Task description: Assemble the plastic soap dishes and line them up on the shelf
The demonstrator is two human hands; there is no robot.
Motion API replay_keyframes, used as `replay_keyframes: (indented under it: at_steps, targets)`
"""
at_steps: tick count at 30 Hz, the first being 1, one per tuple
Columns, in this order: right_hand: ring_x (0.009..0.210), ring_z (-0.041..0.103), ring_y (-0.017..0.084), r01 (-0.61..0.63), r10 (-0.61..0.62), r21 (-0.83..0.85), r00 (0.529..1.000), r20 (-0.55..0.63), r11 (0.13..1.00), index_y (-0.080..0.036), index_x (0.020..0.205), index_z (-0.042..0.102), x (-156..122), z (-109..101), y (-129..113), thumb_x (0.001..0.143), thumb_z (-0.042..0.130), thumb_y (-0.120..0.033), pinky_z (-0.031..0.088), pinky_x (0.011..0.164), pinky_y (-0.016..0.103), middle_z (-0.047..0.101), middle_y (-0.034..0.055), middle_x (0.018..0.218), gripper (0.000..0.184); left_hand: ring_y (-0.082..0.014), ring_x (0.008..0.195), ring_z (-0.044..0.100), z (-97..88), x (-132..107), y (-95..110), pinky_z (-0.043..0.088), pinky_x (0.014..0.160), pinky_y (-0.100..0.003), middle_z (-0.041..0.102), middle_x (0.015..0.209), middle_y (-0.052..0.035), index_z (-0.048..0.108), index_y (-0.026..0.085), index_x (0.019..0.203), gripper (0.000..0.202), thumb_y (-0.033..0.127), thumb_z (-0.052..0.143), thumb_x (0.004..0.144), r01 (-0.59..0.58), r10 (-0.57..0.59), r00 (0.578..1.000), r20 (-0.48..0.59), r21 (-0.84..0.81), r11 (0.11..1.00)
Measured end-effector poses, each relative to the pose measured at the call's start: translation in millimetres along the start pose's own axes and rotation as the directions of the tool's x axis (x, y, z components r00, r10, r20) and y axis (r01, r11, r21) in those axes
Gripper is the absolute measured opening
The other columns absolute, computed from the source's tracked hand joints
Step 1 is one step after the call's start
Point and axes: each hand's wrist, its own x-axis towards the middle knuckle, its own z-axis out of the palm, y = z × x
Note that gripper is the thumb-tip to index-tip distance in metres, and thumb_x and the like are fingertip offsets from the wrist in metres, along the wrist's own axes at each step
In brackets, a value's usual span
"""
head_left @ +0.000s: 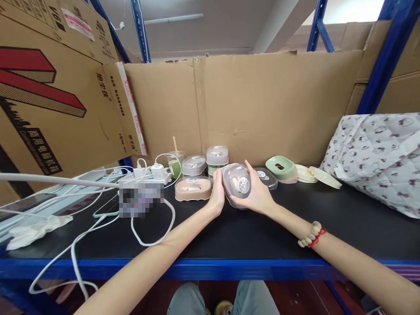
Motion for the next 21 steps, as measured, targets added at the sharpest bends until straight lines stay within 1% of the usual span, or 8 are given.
replay_keyframes:
  at_steps: [2,6,8,13,16,18,21]
  targets:
    - [0.116,0.05,0.036,0.013,-0.013,0.003,0.999,-0.037,1.0,-0.024,0.141,0.021,-0.5,-0.2,-1.4,0.052,0.072,-0.04,0.047,0.087,0.055,0.047,0.0145,0.131,0.104,-0.0183,0.115,0.051,1.8,-0.9,2.4,0.043,0.092,-0.028,0.059,0.119,-0.0028,0.053,0.021,0.102,0.033,0.042,0.031,0.091,0.007,-0.006,1.0,-0.001,0.006,1.0]
    - [0.116,0.05,0.033,0.045,-0.042,0.034,0.994,-0.103,0.998,-0.023,0.139,0.026,-0.6,-2.1,-5.2,0.052,0.069,-0.037,0.049,0.087,0.052,0.049,0.0135,0.13,0.098,-0.0207,0.11,0.054,4.3,-2.8,7.0,0.045,0.087,-0.033,0.059,0.12,-0.0055,0.051,0.021,0.108,0.039,0.044,0.025,0.092,0.097,-0.097,0.995,0.016,0.019,0.995]
    - [0.116,0.05,0.033,0.053,-0.047,0.051,0.992,-0.121,0.997,-0.022,0.138,0.028,-0.3,-2.9,-5.9,0.053,0.069,-0.037,0.049,0.087,0.051,0.05,0.0135,0.129,0.096,-0.0208,0.109,0.055,4.0,-2.3,7.1,0.046,0.083,-0.032,0.058,0.121,-0.0063,0.05,0.021,0.11,0.038,0.043,0.025,0.092,0.128,-0.128,0.992,0.016,0.011,0.992]
    - [0.116,0.052,0.032,0.055,-0.042,0.086,0.989,-0.139,0.995,-0.022,0.139,0.028,1.4,-3.5,-1.2,0.056,0.068,-0.038,0.049,0.088,0.05,0.05,0.0135,0.129,0.093,-0.0193,0.105,0.057,0.7,-0.2,2.9,0.048,0.078,-0.029,0.059,0.117,-0.0037,0.048,0.024,0.106,0.03,0.044,0.033,0.09,0.149,-0.149,0.989,-0.021,0.002,0.989]
    - [0.116,0.052,0.032,0.045,-0.033,0.079,0.99,-0.14,0.996,-0.023,0.14,0.029,2.4,-3.0,2.6,0.058,0.067,-0.041,0.05,0.087,0.05,0.05,0.013,0.131,0.092,-0.0194,0.106,0.056,0.6,-2.3,2.6,0.049,0.077,-0.029,0.059,0.118,-0.0023,0.048,0.026,0.104,0.025,0.043,0.038,0.088,0.135,-0.135,0.991,-0.011,0.019,0.991]
    - [0.116,0.052,0.032,0.05,-0.044,0.045,0.991,-0.129,0.998,-0.024,0.139,0.032,2.7,-2.6,3.4,0.058,0.067,-0.042,0.05,0.087,0.05,0.05,0.0116,0.131,0.09,-0.0198,0.108,0.055,1.9,-4.9,4.0,0.049,0.078,-0.029,0.057,0.121,-0.0025,0.048,0.025,0.105,0.026,0.042,0.036,0.089,0.138,-0.138,0.99,0.01,0.016,0.99]
    - [0.116,0.052,0.033,0.064,-0.064,-0.009,0.992,-0.109,0.998,-0.025,0.136,0.038,2.9,-2.5,1.6,0.057,0.068,-0.043,0.05,0.087,0.05,0.05,0.01,0.132,0.086,-0.0207,0.112,0.053,3.8,-7.7,6.0,0.047,0.084,-0.032,0.056,0.125,-0.004,0.048,0.024,0.108,0.032,0.043,0.028,0.091,0.169,-0.169,0.985,0.038,0.011,0.986]
